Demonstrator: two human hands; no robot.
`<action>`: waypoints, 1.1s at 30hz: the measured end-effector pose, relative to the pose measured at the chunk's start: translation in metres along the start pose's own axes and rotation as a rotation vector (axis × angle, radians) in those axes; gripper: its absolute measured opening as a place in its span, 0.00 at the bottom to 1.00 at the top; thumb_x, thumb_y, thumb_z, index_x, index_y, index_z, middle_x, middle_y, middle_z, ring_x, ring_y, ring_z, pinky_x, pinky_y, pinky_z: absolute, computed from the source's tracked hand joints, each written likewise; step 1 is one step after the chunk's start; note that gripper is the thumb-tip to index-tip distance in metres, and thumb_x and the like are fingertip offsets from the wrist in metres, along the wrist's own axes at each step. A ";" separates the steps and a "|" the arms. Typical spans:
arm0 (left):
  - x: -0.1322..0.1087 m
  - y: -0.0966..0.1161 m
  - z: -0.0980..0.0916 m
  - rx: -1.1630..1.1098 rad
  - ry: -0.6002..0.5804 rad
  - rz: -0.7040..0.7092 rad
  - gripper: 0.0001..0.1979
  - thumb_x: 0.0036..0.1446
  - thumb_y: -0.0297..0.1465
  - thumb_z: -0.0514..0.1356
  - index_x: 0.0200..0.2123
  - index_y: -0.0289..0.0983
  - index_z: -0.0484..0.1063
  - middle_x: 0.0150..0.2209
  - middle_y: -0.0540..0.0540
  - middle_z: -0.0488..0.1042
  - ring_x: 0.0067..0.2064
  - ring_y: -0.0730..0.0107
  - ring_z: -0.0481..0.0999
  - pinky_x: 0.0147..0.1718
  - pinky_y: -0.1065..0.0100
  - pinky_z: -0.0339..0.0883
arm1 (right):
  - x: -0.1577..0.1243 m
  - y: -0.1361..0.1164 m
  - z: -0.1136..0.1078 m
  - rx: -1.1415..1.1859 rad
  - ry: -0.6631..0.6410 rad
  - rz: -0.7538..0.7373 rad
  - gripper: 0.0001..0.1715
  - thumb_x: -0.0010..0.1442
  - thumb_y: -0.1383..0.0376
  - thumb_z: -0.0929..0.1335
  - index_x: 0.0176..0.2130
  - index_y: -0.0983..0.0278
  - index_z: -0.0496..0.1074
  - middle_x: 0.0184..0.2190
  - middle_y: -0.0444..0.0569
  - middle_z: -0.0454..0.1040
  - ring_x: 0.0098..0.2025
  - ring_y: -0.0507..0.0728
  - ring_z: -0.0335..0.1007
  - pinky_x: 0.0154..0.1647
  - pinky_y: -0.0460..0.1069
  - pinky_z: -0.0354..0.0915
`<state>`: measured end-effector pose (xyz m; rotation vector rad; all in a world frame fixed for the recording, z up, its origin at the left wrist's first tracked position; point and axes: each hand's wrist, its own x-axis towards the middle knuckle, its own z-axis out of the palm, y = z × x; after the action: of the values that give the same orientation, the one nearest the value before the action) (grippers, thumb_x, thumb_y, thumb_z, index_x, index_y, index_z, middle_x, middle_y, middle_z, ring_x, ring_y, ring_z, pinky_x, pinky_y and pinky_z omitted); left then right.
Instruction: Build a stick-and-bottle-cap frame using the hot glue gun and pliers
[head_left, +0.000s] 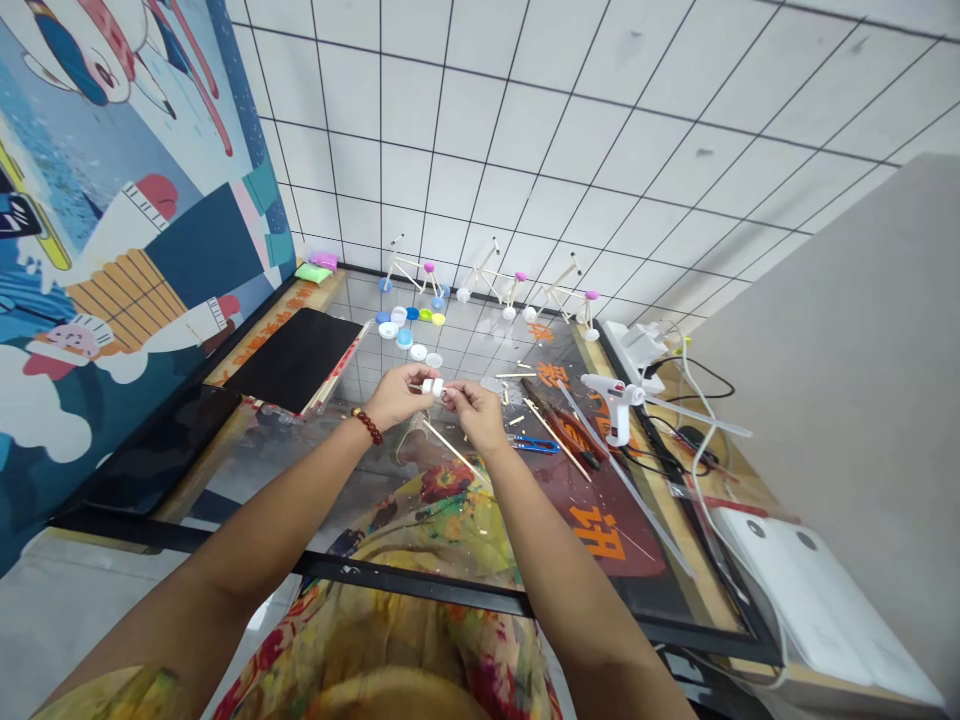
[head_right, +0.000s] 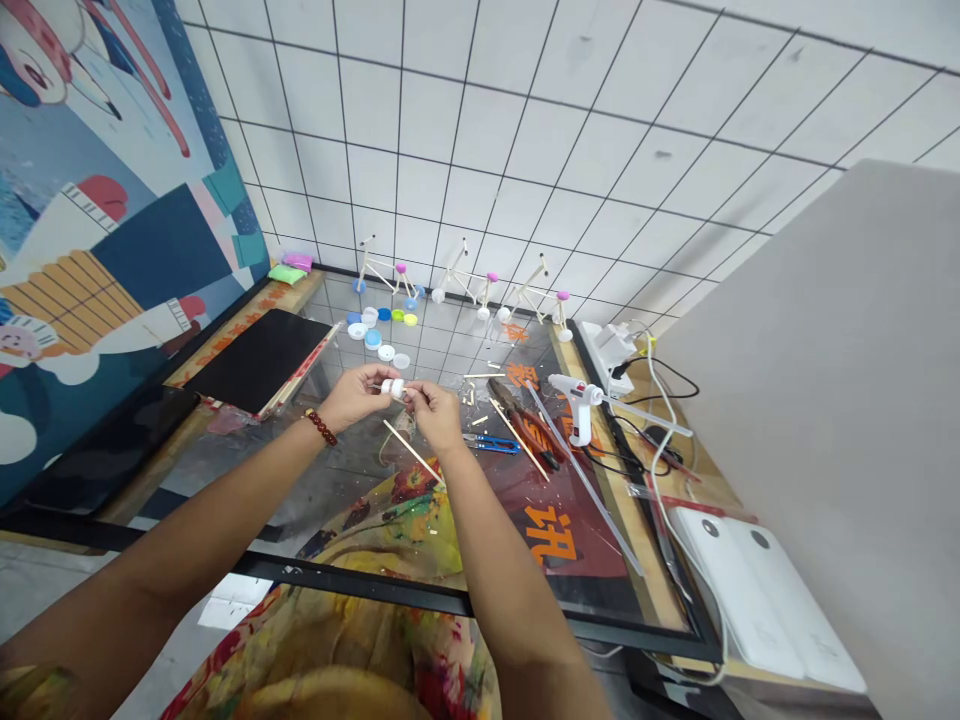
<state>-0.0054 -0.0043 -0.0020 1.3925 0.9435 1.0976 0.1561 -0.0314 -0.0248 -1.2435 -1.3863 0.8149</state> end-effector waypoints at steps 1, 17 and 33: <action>0.000 -0.001 0.000 0.028 0.001 0.021 0.17 0.35 0.24 0.68 0.35 0.33 0.77 0.34 0.46 0.79 0.33 0.71 0.76 0.36 0.69 0.70 | 0.000 0.000 0.000 0.002 0.011 0.005 0.15 0.53 0.54 0.68 0.32 0.63 0.77 0.24 0.45 0.76 0.24 0.54 0.71 0.28 0.49 0.68; -0.004 -0.007 0.005 0.105 0.117 0.060 0.16 0.34 0.29 0.73 0.32 0.34 0.82 0.35 0.42 0.81 0.36 0.63 0.79 0.40 0.62 0.76 | -0.001 0.002 0.004 0.045 0.054 0.061 0.10 0.47 0.58 0.69 0.25 0.62 0.73 0.18 0.42 0.71 0.21 0.52 0.64 0.24 0.47 0.63; -0.004 -0.006 0.016 0.153 0.175 0.130 0.16 0.38 0.25 0.66 0.35 0.34 0.76 0.33 0.46 0.77 0.33 0.70 0.75 0.32 0.71 0.70 | -0.002 0.000 -0.001 -0.102 0.166 -0.061 0.09 0.54 0.58 0.67 0.29 0.61 0.73 0.23 0.43 0.72 0.27 0.54 0.66 0.32 0.48 0.63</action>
<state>0.0095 -0.0114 -0.0085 1.5176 1.0939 1.2837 0.1565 -0.0336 -0.0252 -1.3097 -1.3376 0.5911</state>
